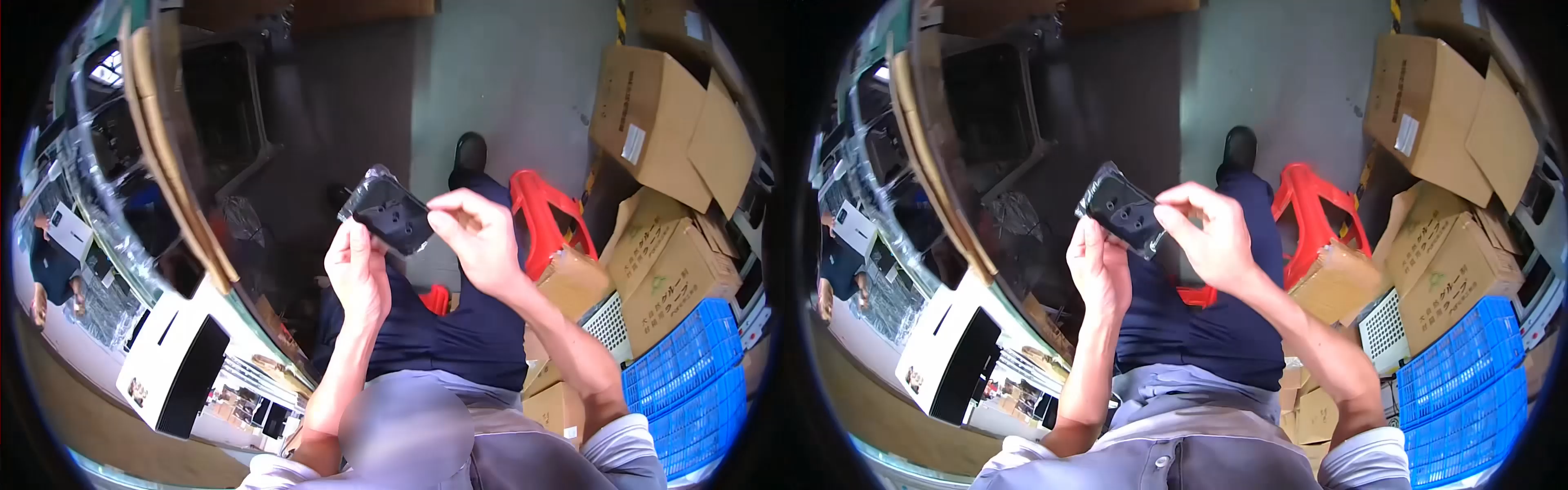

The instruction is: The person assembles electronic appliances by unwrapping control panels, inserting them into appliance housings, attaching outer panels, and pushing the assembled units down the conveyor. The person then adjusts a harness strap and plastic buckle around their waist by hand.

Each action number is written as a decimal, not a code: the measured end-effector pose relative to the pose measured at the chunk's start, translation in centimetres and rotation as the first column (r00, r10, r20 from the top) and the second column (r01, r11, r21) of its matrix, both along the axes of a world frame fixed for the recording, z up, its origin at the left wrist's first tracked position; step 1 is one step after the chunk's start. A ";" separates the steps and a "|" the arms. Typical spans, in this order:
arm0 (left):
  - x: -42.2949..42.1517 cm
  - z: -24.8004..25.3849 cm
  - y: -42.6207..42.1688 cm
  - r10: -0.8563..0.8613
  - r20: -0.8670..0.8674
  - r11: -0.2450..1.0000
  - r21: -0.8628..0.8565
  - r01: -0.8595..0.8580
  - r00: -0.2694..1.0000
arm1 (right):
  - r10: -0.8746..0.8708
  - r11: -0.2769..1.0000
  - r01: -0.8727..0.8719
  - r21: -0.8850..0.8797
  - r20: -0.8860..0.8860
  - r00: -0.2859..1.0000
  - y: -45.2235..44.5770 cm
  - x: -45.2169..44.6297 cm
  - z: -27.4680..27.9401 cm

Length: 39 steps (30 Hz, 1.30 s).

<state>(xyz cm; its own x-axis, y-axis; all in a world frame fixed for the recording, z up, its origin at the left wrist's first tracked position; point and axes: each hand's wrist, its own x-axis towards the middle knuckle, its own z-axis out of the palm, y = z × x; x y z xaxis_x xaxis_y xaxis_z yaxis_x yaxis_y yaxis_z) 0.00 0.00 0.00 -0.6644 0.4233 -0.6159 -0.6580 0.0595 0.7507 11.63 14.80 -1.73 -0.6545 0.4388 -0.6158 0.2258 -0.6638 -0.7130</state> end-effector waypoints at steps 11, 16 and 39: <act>-2.0 21.6 2.2 0.333 -0.116 0.943 0.053 -0.329 0.936 | 0.047 0.919 -0.005 0.394 -0.097 0.994 -1.6 -2.7 21.1; -5.1 26.8 -3.4 0.470 -0.278 0.882 0.113 -0.457 0.838 | 0.248 0.908 -0.164 0.386 -0.176 0.953 -5.0 -7.1 25.8; -13.0 36.2 -28.5 0.609 -0.488 0.778 0.214 -0.591 0.625 | 0.604 0.797 -0.558 0.232 -0.300 0.738 -28.0 -24.1 38.5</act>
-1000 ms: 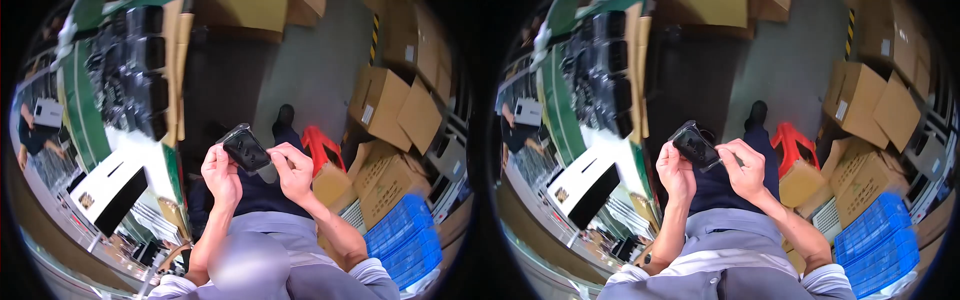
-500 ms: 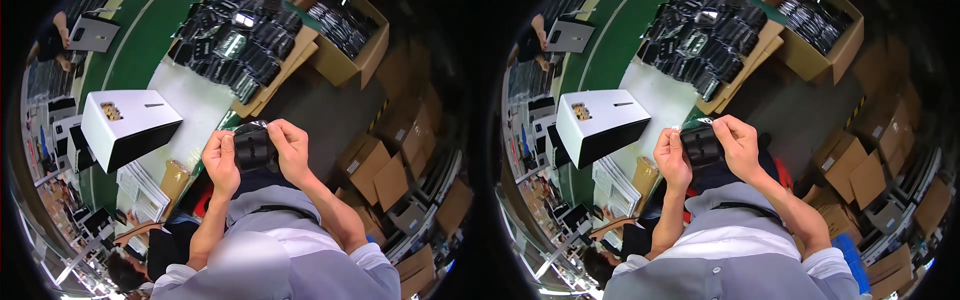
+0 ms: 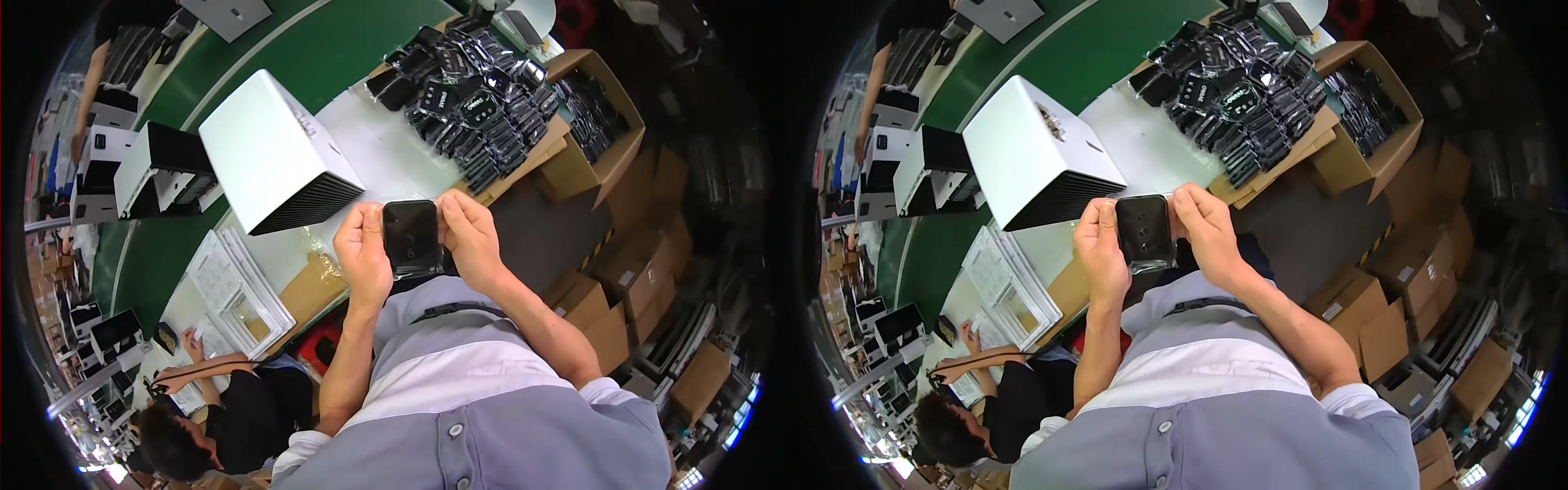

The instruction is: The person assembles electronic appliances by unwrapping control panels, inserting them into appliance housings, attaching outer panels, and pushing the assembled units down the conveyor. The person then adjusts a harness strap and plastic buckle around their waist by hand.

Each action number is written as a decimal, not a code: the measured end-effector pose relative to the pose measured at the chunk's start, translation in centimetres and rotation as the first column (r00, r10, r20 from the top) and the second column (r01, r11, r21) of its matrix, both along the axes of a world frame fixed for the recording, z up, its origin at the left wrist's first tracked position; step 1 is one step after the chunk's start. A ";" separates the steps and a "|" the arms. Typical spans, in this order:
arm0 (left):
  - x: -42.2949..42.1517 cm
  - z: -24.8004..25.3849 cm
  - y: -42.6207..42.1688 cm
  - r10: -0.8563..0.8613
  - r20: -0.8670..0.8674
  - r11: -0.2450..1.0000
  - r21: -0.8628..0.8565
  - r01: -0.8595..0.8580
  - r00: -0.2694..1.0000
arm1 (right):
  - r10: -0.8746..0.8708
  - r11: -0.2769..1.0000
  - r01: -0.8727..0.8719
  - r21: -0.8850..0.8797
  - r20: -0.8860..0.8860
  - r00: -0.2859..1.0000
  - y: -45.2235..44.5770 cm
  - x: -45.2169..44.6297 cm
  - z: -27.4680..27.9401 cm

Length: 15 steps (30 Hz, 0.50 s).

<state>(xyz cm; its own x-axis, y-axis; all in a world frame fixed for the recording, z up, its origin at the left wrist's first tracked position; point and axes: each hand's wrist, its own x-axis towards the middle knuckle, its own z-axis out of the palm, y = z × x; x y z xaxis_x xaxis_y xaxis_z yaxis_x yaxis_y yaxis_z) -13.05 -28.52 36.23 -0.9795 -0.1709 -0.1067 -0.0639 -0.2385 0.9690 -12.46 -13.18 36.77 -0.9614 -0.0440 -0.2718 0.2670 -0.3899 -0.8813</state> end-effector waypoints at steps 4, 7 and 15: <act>-0.4 -0.4 -2.3 0.066 -0.039 0.997 0.044 -0.064 0.997 | 0.280 0.959 -0.273 0.079 -0.111 0.953 -0.5 -0.5 1.1; -0.5 -0.1 -2.9 0.060 -0.022 0.995 0.081 -0.058 0.998 | 0.302 0.951 -0.292 0.104 -0.097 0.948 -1.0 -0.8 1.1; -1.5 -1.7 -0.2 -0.011 0.187 0.906 0.417 -0.069 0.982 | 0.344 0.909 -0.325 -0.261 0.031 0.938 1.1 -2.4 -0.2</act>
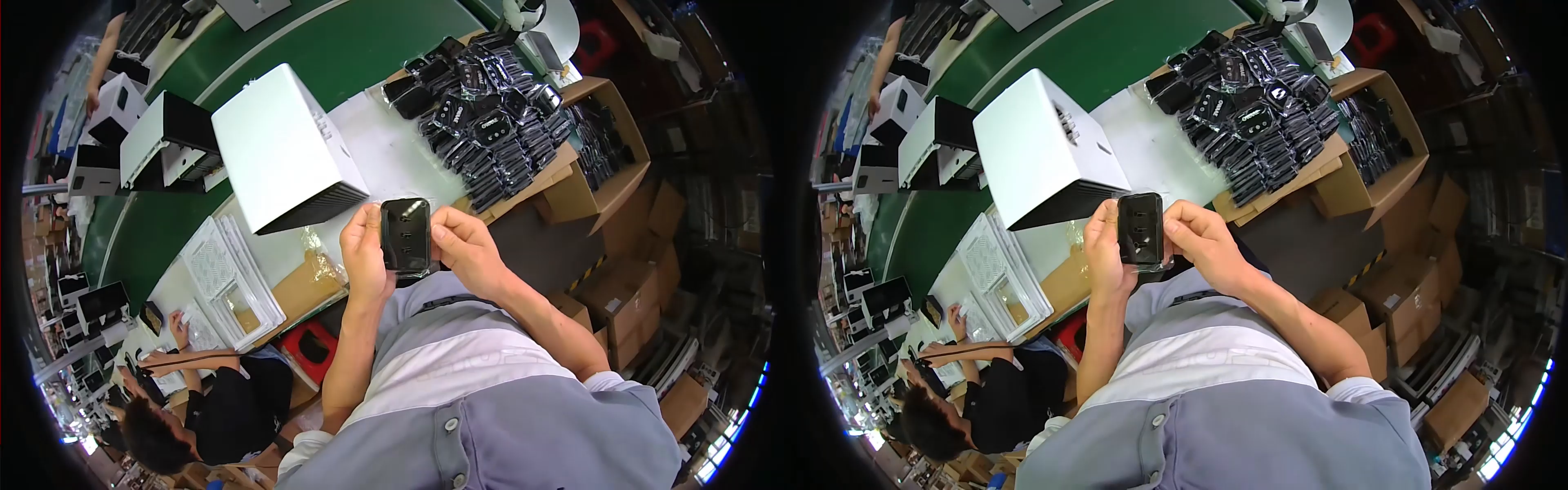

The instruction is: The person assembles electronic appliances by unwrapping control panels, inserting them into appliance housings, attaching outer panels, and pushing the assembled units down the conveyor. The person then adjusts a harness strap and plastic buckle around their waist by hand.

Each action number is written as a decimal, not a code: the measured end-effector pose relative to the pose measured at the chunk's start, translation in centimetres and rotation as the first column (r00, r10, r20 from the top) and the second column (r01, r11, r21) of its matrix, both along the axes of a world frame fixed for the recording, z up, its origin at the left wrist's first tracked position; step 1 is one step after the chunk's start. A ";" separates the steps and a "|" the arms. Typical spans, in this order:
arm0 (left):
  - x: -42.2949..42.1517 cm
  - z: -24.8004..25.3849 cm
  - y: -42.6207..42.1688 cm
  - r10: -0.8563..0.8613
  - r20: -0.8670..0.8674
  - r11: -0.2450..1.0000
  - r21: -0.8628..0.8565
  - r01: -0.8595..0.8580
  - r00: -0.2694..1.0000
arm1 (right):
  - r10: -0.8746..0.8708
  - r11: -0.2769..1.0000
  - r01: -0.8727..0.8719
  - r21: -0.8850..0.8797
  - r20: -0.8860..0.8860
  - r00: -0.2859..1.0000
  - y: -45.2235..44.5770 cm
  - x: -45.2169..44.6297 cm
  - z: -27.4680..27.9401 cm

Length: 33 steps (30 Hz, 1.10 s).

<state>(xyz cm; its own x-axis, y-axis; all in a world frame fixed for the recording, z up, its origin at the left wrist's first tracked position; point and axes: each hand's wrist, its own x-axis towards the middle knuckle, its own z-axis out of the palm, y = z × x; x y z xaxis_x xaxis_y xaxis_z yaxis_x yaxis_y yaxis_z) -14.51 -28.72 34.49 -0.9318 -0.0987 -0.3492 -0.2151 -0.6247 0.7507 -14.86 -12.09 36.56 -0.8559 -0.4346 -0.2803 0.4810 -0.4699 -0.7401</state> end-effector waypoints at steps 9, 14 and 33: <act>-5.2 2.5 5.4 -0.012 0.099 0.990 -0.140 0.026 0.995 | 0.284 0.958 -0.286 -0.015 -0.087 0.955 7.8 -5.2 -0.3; -7.7 2.3 8.9 -0.023 0.128 0.983 -0.175 0.045 0.992 | 0.295 0.938 -0.309 -0.158 -0.105 0.950 11.0 -8.1 -3.1; -11.0 2.2 10.0 -0.067 0.111 0.943 -0.317 0.100 0.992 | 0.047 0.976 -0.071 -0.207 -0.117 0.992 11.0 -9.9 -3.5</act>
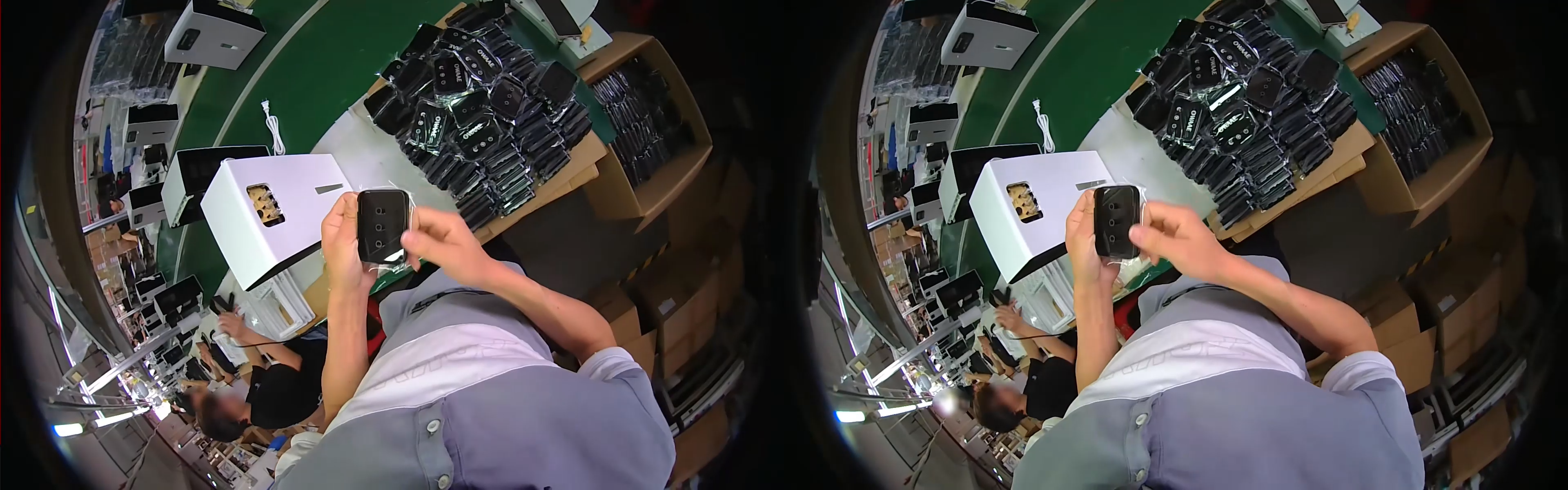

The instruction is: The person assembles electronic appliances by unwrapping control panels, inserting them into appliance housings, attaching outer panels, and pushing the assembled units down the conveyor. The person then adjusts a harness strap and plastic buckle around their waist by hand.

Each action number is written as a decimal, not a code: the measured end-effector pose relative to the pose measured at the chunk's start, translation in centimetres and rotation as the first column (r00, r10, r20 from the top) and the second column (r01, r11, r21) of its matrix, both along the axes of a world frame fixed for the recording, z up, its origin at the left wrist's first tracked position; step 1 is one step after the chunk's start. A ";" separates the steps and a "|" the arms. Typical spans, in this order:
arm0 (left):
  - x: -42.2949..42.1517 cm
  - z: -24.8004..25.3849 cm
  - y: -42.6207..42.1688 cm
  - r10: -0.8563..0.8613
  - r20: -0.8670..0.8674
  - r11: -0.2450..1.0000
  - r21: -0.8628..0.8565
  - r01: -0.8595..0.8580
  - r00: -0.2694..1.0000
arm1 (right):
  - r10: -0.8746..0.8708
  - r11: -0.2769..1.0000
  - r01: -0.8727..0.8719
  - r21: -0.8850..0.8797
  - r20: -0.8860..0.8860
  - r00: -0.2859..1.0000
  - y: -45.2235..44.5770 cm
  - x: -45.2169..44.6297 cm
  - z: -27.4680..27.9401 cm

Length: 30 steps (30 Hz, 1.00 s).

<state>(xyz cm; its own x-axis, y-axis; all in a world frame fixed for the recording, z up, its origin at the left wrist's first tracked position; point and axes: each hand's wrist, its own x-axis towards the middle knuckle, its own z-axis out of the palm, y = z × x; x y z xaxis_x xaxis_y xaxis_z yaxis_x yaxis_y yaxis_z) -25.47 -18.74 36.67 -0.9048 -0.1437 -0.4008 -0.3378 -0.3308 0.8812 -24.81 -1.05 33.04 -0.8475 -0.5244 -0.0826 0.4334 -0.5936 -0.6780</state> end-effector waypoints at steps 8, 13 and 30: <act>-0.5 1.1 -2.7 0.109 0.014 0.993 0.040 -0.110 0.994 | 0.244 0.969 -0.240 0.053 -0.094 0.965 -2.3 1.7 0.7; 0.3 -0.6 -5.7 0.040 -0.075 0.992 0.125 -0.030 0.996 | 0.089 0.982 -0.094 0.162 0.039 0.995 -3.3 0.6 0.7; -0.3 0.5 -6.4 -0.072 0.127 0.986 0.156 0.052 0.989 | 0.009 0.999 -0.006 0.031 -0.078 0.997 -6.3 -0.7 1.1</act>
